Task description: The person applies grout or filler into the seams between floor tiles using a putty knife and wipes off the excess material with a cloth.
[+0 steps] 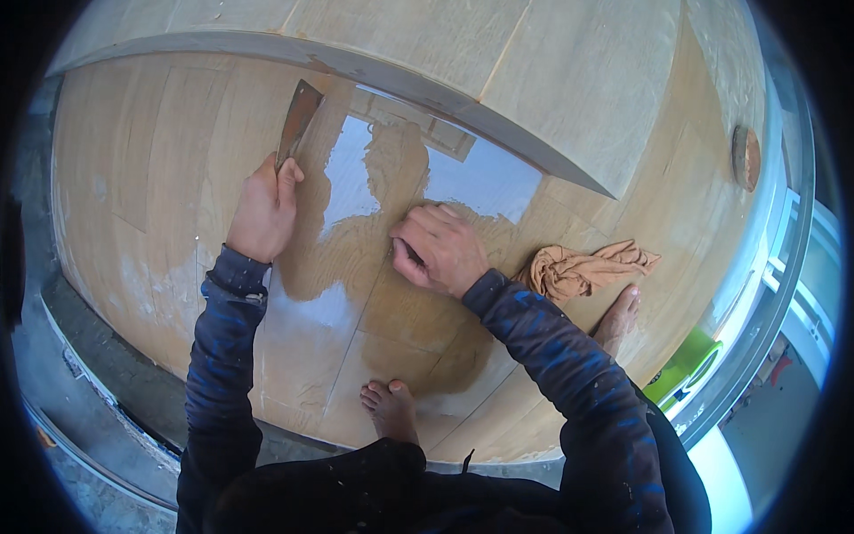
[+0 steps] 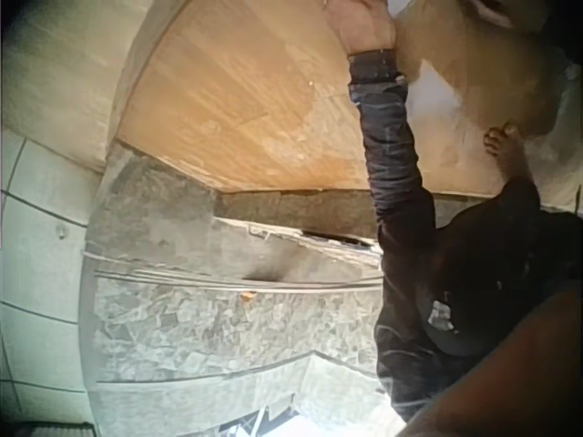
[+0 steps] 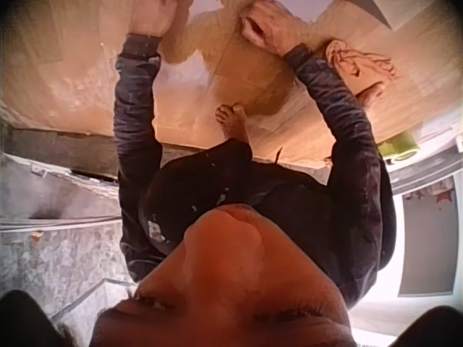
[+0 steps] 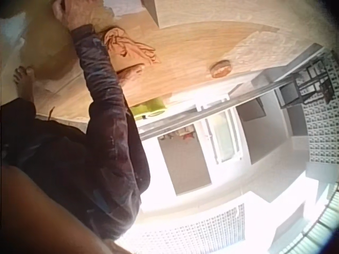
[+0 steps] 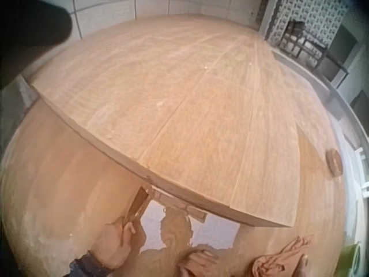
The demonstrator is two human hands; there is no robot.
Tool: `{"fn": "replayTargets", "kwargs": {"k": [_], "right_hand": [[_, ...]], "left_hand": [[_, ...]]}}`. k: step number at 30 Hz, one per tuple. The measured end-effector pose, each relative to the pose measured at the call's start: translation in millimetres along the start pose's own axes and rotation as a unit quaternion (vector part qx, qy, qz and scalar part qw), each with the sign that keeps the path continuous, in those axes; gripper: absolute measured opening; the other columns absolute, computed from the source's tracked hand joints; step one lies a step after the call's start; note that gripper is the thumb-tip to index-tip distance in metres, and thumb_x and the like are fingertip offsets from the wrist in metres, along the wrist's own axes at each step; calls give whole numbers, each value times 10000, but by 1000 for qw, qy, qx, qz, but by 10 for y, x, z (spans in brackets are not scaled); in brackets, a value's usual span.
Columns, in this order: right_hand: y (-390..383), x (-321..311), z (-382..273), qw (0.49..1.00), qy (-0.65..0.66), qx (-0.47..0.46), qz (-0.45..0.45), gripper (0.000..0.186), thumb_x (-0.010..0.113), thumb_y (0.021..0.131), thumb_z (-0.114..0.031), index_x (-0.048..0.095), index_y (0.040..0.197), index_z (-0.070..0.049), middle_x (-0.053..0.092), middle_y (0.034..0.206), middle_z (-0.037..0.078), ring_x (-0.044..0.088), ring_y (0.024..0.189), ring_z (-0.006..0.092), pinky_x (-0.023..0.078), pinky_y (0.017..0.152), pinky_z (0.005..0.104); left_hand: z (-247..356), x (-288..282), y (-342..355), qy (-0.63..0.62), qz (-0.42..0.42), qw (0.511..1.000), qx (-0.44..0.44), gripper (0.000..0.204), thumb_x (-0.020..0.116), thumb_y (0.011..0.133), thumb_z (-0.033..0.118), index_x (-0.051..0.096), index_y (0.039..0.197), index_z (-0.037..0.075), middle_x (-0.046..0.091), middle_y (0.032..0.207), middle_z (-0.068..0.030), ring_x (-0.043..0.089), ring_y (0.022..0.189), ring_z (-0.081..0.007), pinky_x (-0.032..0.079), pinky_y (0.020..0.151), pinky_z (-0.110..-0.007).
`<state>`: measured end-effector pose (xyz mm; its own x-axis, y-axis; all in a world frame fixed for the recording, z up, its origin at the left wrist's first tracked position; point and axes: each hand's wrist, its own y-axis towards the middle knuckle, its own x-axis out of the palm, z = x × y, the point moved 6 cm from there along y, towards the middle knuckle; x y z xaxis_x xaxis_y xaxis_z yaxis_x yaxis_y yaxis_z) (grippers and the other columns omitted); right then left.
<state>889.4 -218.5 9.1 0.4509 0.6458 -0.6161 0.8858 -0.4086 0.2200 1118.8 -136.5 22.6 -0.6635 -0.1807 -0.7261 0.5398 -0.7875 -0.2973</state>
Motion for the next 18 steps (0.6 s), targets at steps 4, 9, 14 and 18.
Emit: {"fn": "replayTargets", "kwargs": {"k": [4, 9, 14, 18], "right_hand": [[17, 33, -22, 1000, 4, -1, -1, 211, 731, 729, -28, 652, 919, -73, 571, 813, 81, 601, 743, 275, 481, 684, 385], [-2, 18, 0, 1000, 1, 5, -3, 205, 728, 732, -21, 651, 915, -72, 576, 807, 78, 603, 737, 273, 473, 672, 383], [0, -22, 4, 1000, 11, 7, 9, 207, 724, 740, -9, 644, 920, -72, 579, 801, 79, 605, 729, 273, 469, 663, 383], [13, -23, -14, 1000, 24, 1, 10, 214, 723, 744, -4, 636, 929, -69, 570, 787, 83, 598, 714, 278, 470, 662, 385]], "left_hand": [[-118, 0, -167, 15, -18, 999, -44, 326, 481, 1088, 244, 614, 973, -31, 669, 824, -310, 651, 831, -527, 491, 694, -589], [-272, -18, -478, 25, -42, 997, -56, 322, 489, 1083, 239, 618, 999, -44, 636, 806, -342, 615, 806, -555, 472, 671, -602], [-409, -131, -1107, 46, -47, 996, -67, 278, 510, 1068, 214, 625, 1022, -35, 617, 750, -343, 613, 760, -555, 461, 634, -605], [-692, -269, -1755, 78, -93, 983, -138, 245, 508, 1064, 193, 597, 968, -13, 611, 719, -333, 622, 723, -542, 456, 601, -602]]}}
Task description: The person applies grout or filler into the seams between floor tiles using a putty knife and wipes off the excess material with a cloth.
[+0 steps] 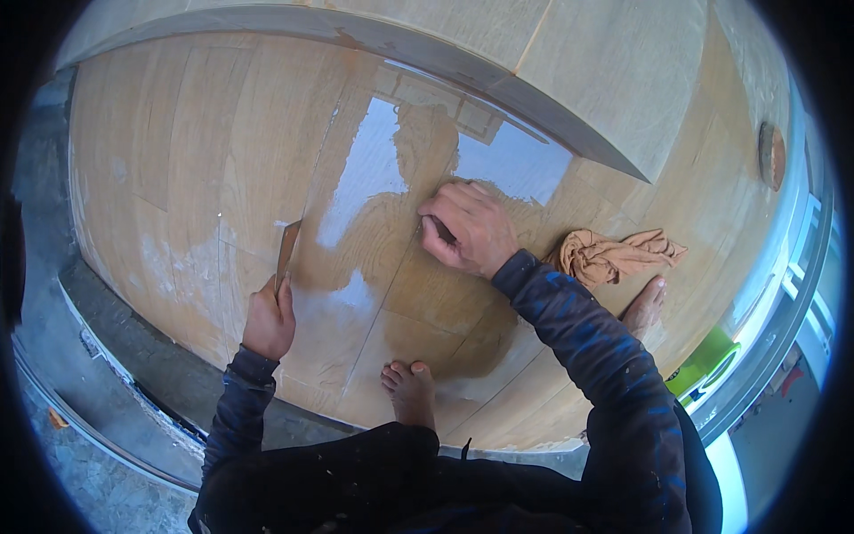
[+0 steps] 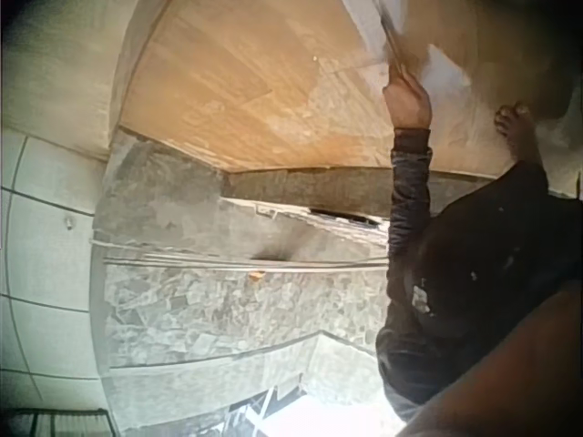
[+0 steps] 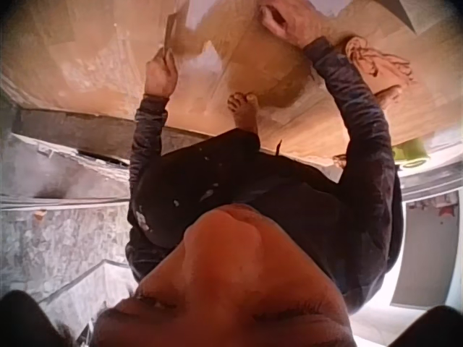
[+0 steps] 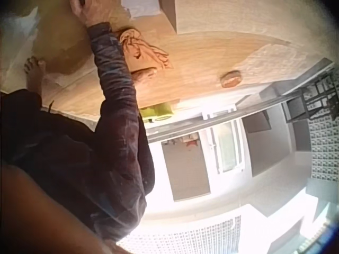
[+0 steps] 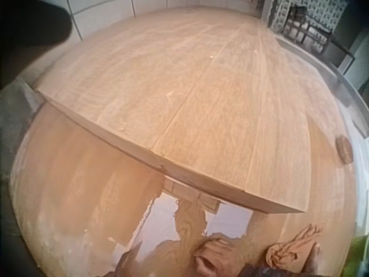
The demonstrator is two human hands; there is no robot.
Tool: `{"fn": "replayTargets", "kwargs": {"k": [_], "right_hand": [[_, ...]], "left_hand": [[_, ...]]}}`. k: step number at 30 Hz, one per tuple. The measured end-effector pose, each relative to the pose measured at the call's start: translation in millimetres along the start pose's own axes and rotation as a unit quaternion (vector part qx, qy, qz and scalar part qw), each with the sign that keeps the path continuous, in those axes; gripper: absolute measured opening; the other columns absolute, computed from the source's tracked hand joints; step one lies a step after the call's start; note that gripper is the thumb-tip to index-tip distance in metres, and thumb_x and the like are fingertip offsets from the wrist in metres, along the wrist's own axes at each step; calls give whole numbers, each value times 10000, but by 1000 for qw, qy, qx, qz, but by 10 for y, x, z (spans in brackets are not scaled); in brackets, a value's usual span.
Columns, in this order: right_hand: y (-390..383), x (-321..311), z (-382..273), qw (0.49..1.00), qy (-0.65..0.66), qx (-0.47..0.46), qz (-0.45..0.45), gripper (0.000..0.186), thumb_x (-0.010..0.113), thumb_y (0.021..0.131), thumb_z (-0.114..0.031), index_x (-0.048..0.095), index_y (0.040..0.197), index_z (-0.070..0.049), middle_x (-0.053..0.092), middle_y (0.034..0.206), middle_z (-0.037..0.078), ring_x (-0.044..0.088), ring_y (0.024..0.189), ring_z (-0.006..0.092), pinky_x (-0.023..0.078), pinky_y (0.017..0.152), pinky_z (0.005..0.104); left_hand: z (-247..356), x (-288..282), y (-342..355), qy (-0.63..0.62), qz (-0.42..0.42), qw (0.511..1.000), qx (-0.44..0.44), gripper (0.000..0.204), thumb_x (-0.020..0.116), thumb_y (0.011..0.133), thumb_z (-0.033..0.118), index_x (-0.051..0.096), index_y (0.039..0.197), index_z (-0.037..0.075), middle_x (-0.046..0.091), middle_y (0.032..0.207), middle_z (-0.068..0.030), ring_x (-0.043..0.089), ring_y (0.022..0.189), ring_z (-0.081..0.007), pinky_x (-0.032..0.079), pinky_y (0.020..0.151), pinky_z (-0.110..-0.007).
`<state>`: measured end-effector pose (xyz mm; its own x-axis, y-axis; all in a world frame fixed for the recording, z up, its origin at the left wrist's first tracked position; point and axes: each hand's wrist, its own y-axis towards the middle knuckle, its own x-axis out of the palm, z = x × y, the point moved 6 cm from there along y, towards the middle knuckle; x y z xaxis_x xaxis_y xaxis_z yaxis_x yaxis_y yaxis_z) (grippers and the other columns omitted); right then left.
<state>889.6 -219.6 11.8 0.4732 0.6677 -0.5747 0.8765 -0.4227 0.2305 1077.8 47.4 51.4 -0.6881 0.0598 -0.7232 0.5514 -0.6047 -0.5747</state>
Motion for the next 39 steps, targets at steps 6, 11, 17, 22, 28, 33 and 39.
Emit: {"fn": "replayTargets", "kwargs": {"k": [6, 11, 17, 22, 28, 33, 39], "right_hand": [[-95, -218, 23, 999, 32, -11, -29, 266, 743, 755, -26, 647, 999, -68, 595, 869, 107, 618, 792, 294, 483, 694, 372], [-817, -1020, -40, 945, -191, -50, -259, 560, 824, 755, -265, 629, 1266, -143, 560, 1286, 86, 548, 1183, 323, 431, 973, 499], [-1252, -1194, 398, 956, -158, 50, -243, 721, 811, 781, -69, 526, 1441, -127, 564, 1360, 185, 588, 1124, 376, 505, 933, 472], [381, -59, -148, 986, -130, -51, -89, 503, 792, 837, -104, 627, 1310, -72, 599, 1313, 142, 588, 1151, 342, 477, 934, 446], [1374, 796, -272, 991, -123, 23, 57, 305, 710, 900, -202, 663, 1177, -81, 600, 1110, 73, 572, 1052, 271, 445, 892, 405], [460, 1705, -1225, 987, -45, -85, -128, 218, 652, 853, -182, 670, 1050, -92, 567, 1012, 37, 562, 1023, 223, 450, 843, 355], [-593, 1586, -1475, 947, 70, -93, -299, 222, 670, 853, -182, 667, 1058, -96, 550, 1027, 46, 556, 999, 228, 457, 857, 355]], "left_hand": [[-374, 113, -526, 88, -12, 995, -52, 240, 513, 1062, 188, 557, 913, 5, 613, 699, -316, 615, 694, -540, 446, 582, -599], [-892, 103, -1018, -19, 43, 992, -119, 358, 492, 1101, 309, 580, 920, 14, 600, 610, -202, 622, 573, -422, 438, 532, -506], [-508, 179, -699, -250, 127, 942, -185, 430, 488, 1117, 396, 585, 907, 33, 440, 590, 30, 385, 534, -64, 316, 497, -308], [-493, 131, -648, -309, 132, 927, -166, 416, 466, 1129, 373, 596, 933, 30, 412, 602, 61, 359, 544, -39, 283, 503, -273], [-372, 10, -570, -345, 142, 916, -146, 422, 440, 1138, 372, 594, 956, 23, 378, 605, 66, 336, 547, -41, 275, 501, -269], [-319, -415, -433, -341, 154, 918, -132, 439, 429, 1140, 384, 588, 946, 24, 376, 605, 71, 331, 552, -38, 269, 498, -268], [230, -452, 340, -201, 90, 976, 9, 437, 454, 1130, 365, 597, 914, 12, 507, 572, -107, 507, 489, -223, 377, 502, -385]]}}
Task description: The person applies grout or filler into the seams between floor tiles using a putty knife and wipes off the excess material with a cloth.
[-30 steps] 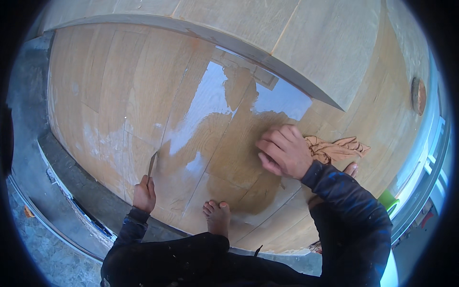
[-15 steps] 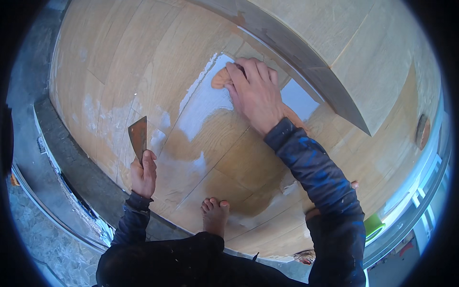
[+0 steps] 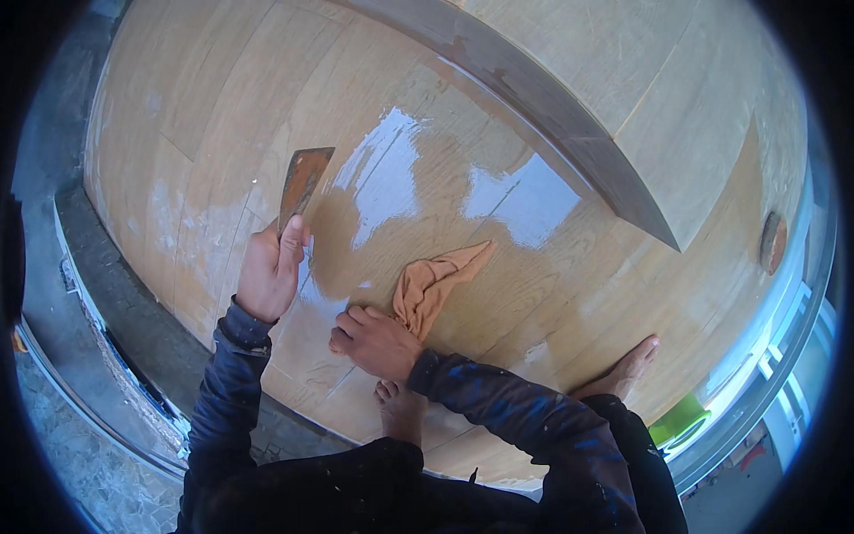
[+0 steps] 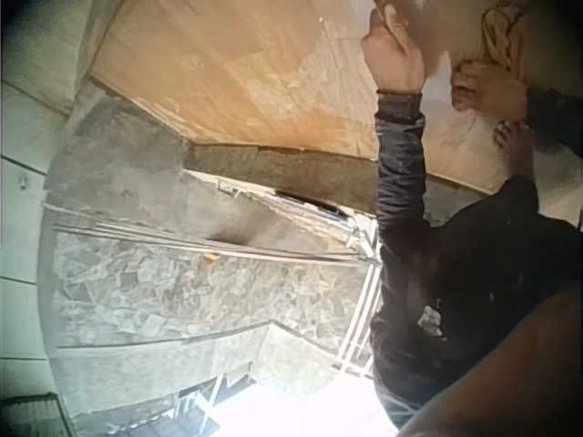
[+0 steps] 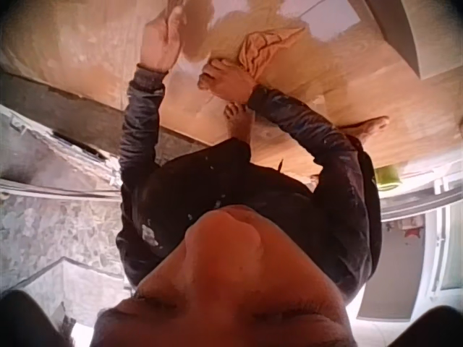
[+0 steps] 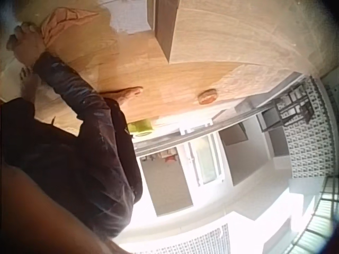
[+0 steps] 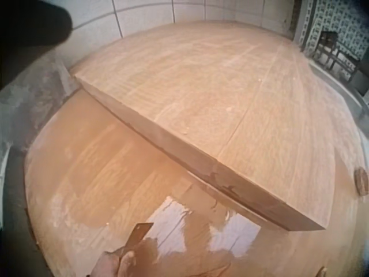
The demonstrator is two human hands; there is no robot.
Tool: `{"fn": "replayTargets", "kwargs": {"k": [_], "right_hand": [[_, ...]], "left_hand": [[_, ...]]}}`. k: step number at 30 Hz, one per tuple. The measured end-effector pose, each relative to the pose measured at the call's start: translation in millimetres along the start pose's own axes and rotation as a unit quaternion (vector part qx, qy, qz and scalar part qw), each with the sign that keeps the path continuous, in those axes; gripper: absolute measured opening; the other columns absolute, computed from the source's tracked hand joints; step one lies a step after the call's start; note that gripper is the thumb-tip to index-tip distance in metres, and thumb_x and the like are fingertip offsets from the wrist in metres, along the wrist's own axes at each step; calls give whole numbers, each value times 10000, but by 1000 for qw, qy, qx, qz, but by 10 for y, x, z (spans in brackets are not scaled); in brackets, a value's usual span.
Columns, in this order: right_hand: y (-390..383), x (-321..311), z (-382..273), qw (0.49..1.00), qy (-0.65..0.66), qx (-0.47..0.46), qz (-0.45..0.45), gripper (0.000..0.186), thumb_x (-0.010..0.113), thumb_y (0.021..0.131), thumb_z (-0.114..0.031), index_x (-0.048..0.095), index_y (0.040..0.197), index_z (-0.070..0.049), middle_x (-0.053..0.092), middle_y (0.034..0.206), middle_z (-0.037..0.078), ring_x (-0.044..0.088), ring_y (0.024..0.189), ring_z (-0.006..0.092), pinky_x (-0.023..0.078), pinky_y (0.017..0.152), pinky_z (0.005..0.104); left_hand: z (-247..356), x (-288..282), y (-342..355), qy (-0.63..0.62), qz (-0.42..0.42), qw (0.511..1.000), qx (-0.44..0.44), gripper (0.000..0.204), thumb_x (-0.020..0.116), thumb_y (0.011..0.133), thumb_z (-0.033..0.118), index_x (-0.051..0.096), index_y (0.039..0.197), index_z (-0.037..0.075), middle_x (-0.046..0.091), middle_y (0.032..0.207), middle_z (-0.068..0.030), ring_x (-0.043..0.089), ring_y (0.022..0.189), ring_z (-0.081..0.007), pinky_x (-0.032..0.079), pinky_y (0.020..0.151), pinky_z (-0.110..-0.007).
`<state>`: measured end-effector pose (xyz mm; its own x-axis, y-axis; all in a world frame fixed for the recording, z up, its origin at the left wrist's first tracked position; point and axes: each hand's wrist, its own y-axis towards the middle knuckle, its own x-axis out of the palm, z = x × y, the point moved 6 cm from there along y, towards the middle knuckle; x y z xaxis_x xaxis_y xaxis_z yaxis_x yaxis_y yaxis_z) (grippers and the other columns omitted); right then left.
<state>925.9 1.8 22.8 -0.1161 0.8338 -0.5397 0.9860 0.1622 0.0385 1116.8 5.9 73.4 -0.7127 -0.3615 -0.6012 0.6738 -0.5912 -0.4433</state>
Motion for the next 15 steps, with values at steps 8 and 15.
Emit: {"fn": "replayTargets", "kwargs": {"k": [8, 15], "right_hand": [[-428, -833, 401, 977, 192, 49, 72, 415, 807, 852, -167, 655, 1218, -44, 587, 1184, 128, 600, 1090, 308, 522, 919, 398], [247, -1982, 499, 945, -140, -35, 293, 316, 745, 815, -100, 685, 1123, -69, 630, 1113, 87, 627, 1034, 304, 509, 888, 420]], "left_hand": [[301, 641, 640, 135, -31, 989, 53, 492, 425, 1101, 427, 661, 975, 15, 672, 826, -304, 636, 811, -536, 484, 694, -619], [391, 765, 809, 153, -45, 987, 37, 408, 480, 1078, 344, 677, 999, -5, 691, 892, -293, 641, 839, -542, 512, 716, -599]]}}
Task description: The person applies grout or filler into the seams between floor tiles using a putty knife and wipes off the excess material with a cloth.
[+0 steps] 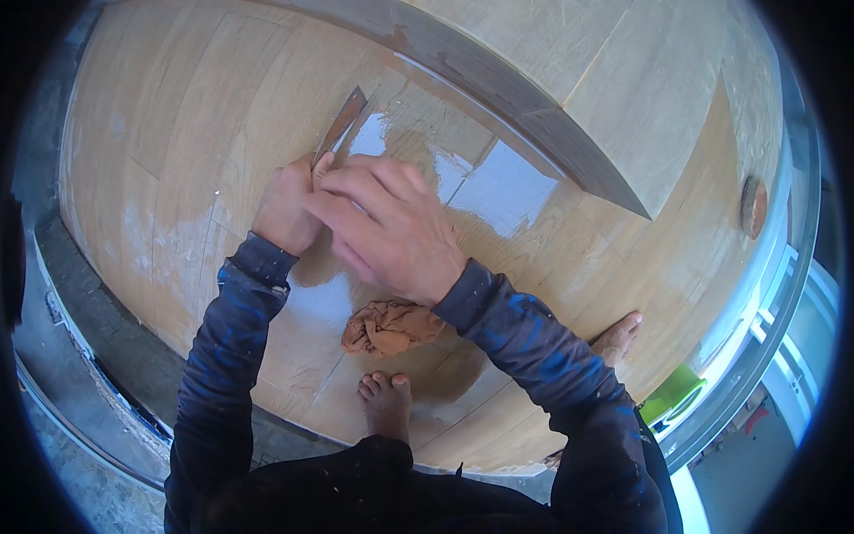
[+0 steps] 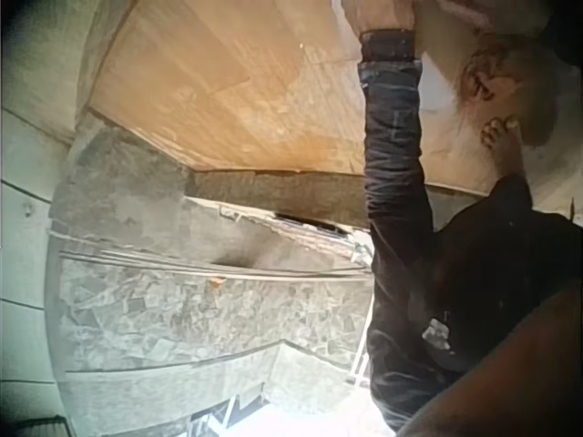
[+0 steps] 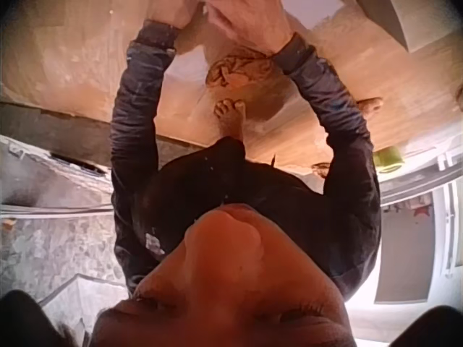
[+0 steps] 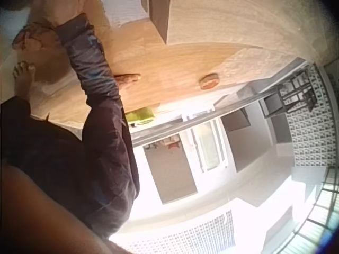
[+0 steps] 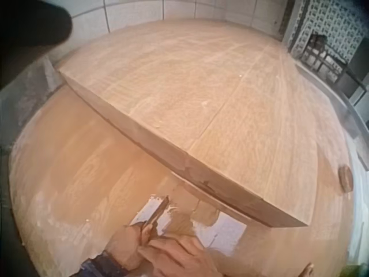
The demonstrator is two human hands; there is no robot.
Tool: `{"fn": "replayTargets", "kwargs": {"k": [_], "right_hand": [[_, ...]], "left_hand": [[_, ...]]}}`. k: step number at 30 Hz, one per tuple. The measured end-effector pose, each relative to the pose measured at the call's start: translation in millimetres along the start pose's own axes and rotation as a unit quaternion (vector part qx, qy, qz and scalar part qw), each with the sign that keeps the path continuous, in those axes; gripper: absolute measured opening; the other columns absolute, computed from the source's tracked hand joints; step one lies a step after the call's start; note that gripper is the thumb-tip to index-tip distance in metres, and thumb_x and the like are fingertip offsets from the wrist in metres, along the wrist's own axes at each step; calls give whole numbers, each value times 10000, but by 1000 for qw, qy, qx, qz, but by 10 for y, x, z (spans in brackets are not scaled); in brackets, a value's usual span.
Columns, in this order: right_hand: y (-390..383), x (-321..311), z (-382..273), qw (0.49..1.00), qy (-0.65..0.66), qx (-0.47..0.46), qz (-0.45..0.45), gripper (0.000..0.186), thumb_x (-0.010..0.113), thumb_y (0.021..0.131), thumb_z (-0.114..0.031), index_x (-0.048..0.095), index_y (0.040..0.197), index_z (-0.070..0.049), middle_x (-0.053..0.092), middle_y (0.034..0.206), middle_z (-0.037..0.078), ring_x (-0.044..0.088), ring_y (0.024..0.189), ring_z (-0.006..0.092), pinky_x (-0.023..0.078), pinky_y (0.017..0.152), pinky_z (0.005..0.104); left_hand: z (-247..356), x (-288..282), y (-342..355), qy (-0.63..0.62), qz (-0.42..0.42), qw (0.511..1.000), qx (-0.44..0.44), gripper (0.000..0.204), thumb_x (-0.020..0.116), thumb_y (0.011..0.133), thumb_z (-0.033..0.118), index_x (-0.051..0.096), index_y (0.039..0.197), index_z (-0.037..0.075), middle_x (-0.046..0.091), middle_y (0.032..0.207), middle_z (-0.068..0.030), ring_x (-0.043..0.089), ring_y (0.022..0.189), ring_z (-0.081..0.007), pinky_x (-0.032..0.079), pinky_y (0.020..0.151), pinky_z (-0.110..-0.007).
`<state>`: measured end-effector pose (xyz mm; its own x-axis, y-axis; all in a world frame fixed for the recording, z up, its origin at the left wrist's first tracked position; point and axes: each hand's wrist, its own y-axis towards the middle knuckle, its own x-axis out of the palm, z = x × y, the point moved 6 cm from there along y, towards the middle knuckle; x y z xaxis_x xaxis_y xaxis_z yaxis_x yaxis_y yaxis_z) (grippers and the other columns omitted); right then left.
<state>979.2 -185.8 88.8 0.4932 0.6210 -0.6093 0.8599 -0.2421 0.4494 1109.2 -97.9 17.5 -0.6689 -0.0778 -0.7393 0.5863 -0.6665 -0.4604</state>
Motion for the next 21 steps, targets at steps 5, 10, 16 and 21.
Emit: {"fn": "replayTargets", "kwargs": {"k": [5, 10, 16, 21], "right_hand": [[760, 226, 205, 972, -35, -182, -141, 622, 856, 715, -101, 615, 1288, -85, 673, 1129, 129, 632, 1139, 339, 522, 908, 468], [891, 798, 346, 866, -36, -218, -448, 539, 806, 774, -245, 513, 1211, -128, 735, 840, 120, 729, 859, 381, 550, 741, 509], [782, 954, 329, 874, -66, -144, -460, 556, 828, 759, -260, 511, 1208, -173, 711, 936, 101, 712, 898, 380, 549, 712, 506], [739, 1131, 163, 867, -61, -165, -465, 510, 801, 773, -236, 523, 1196, -170, 705, 957, 76, 719, 889, 362, 570, 725, 483]], "left_hand": [[102, -95, -80, 51, 125, 949, 285, 274, 551, 1004, 236, 695, 1042, 6, 699, 1005, -259, 665, 924, -487, 539, 773, -559], [-169, 21, 84, 84, -25, 989, 119, 248, 588, 965, 203, 697, 1080, 12, 690, 1089, -247, 669, 990, -438, 539, 831, -540], [-130, 82, -5, 123, 15, 971, 205, 257, 620, 947, 228, 702, 1073, 20, 706, 1077, -238, 688, 966, -423, 554, 813, -525], [-391, 119, -194, 43, 28, 986, 157, 246, 632, 933, 207, 713, 1085, 33, 719, 1061, -218, 681, 988, -408, 543, 827, -514]]}}
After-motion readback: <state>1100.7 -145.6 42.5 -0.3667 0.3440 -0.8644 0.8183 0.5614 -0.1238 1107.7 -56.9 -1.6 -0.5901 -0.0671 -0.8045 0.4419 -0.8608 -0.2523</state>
